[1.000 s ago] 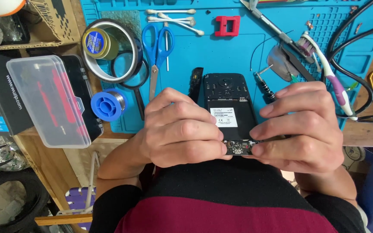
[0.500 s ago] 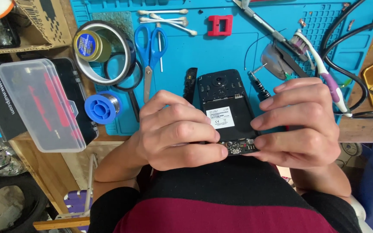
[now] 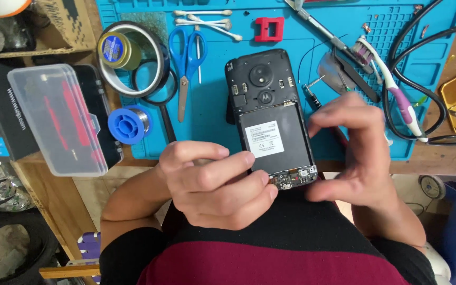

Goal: Reassembling internal components of a smartphone, including fitting a small circuit board and using a precision screwdriver.

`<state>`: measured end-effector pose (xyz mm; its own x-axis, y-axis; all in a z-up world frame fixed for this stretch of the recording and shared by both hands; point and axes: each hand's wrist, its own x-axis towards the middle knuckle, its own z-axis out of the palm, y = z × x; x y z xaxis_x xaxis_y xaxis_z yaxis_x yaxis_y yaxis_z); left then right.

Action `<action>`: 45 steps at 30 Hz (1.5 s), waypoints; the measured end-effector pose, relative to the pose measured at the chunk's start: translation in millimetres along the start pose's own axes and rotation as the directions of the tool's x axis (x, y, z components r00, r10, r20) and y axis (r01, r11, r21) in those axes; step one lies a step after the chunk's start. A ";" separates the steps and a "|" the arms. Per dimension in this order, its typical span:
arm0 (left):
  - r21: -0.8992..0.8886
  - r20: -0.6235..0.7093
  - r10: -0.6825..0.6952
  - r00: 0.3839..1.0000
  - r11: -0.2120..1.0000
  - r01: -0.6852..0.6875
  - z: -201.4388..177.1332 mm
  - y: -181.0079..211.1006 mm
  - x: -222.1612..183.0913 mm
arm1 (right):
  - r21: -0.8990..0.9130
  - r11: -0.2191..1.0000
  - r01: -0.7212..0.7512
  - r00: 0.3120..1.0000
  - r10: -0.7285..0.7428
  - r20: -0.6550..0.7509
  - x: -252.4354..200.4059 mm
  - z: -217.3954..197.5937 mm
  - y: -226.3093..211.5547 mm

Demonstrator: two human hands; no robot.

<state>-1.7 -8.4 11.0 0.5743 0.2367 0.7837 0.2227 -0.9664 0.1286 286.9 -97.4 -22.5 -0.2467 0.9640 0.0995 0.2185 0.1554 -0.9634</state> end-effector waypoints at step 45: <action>-0.657 0.572 -0.695 0.435 -0.070 0.751 -1.7 46.9 -10.7 | 0.421 0.907 0.003 0.968 0.103 -0.228 -13.4 60.5 -18.2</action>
<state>1.2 -56.4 9.7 0.5457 0.8325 -0.0956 -0.1016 0.1790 0.9786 229.1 -126.2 -21.4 -0.0007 0.9985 0.0540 -0.2004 0.0528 -0.9783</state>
